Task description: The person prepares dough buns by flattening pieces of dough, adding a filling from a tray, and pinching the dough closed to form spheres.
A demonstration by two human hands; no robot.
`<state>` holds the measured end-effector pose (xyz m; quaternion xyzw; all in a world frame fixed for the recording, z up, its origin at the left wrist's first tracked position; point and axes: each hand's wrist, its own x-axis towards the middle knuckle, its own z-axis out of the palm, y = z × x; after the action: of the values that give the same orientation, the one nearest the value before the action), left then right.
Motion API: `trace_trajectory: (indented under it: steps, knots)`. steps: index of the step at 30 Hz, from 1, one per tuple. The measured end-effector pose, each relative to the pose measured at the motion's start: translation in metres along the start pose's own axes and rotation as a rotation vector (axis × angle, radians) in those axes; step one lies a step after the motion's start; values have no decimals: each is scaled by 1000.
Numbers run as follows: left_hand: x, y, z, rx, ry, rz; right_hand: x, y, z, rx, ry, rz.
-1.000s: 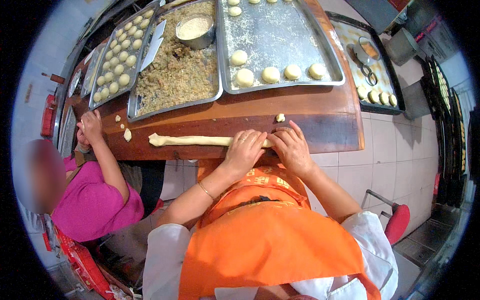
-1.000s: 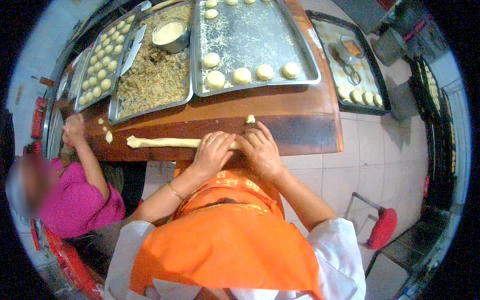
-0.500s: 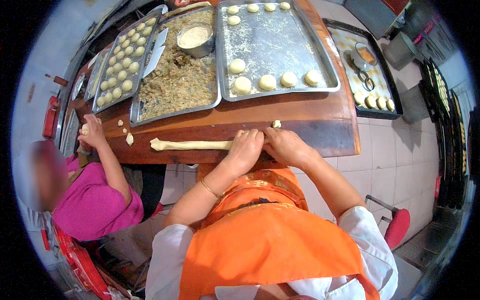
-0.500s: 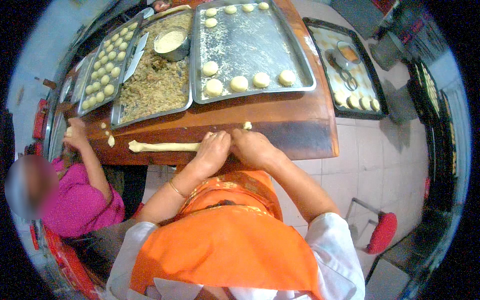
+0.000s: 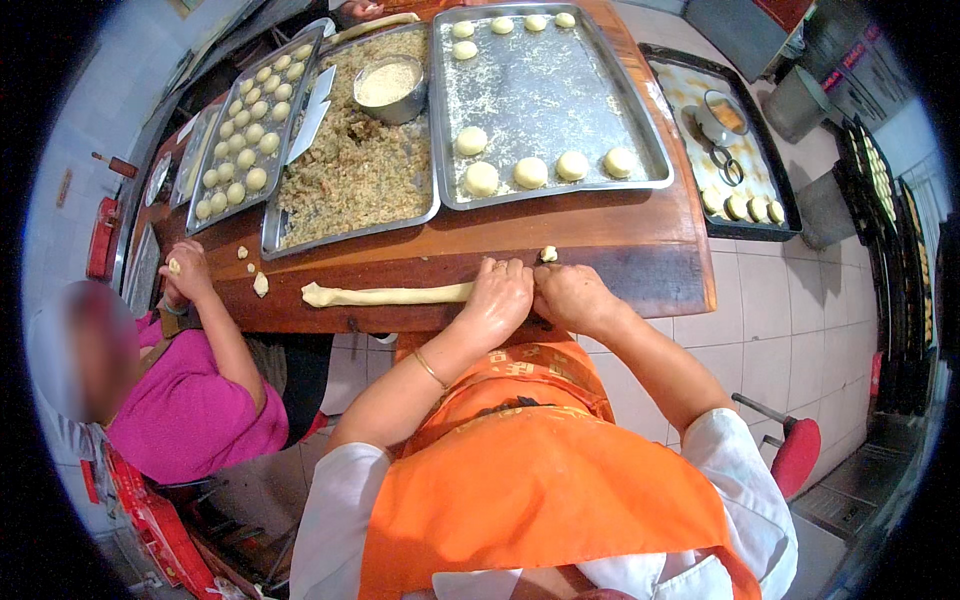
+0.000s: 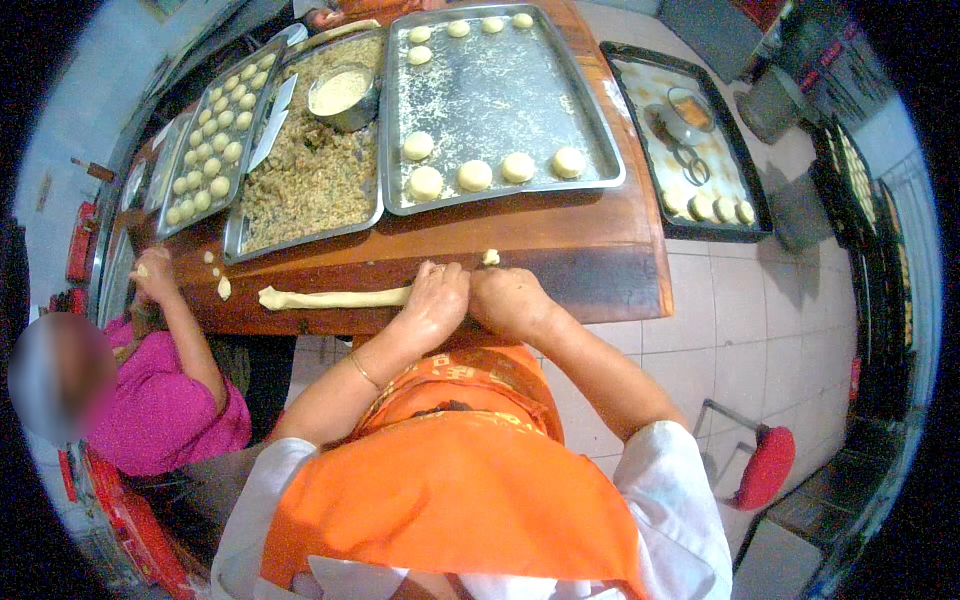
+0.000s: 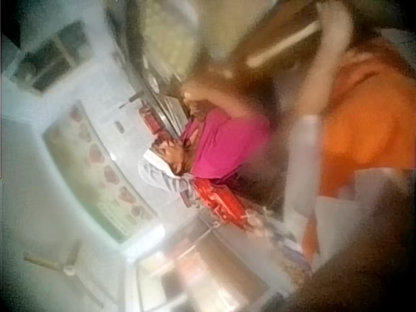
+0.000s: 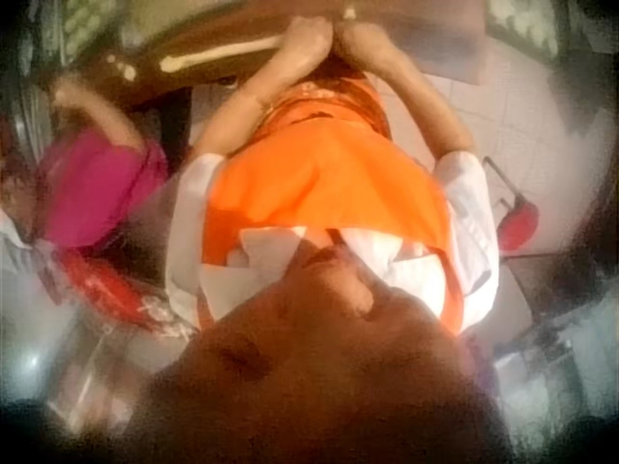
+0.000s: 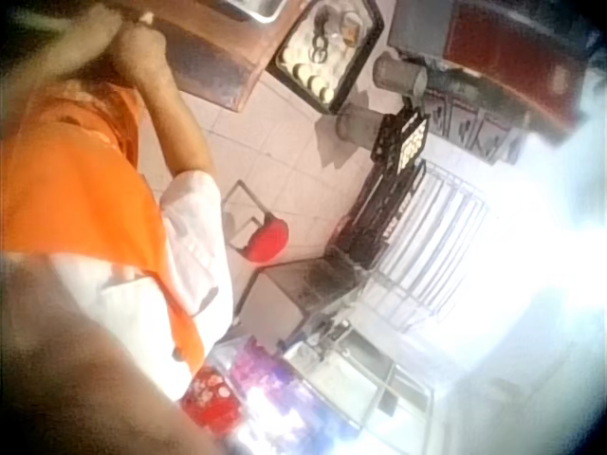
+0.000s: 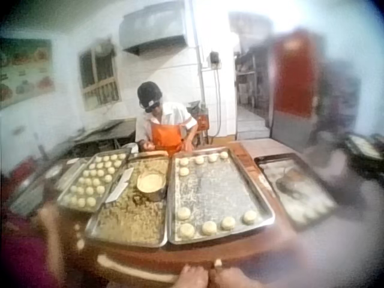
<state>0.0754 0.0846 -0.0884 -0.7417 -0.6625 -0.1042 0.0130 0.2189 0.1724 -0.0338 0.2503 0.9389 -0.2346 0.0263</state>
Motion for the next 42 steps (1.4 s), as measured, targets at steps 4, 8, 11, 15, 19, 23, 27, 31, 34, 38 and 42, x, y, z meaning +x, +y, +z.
trace_trajectory:
  steps: [4,8,11,15,19,23,27,31,34,38,42]
  knots:
    - [9,2,10,47,128,-25,2,38,28,656,46,27]
    - [27,-17,3,111,82,-61,-4,42,21,1095,197,-145]
    - [37,-24,-15,-25,-67,-187,-7,51,-8,1751,-39,-111]
    - [41,-23,-36,-187,-132,-235,-22,79,12,935,179,196]
    - [40,-8,-23,-237,47,-129,-37,79,20,946,238,223]
    - [44,-2,2,-374,122,-36,-35,60,21,1116,299,247]
    - [33,-14,-4,-508,353,-109,-22,48,36,1149,272,296]
    - [3,-15,-36,-630,392,-333,-7,21,43,472,458,143]
    - [-6,-3,-31,-673,336,-370,-2,20,45,276,408,106]
    - [-11,14,-8,-419,327,-19,-12,32,38,378,537,232]
    - [-24,23,-3,-131,341,150,-24,51,37,551,611,263]
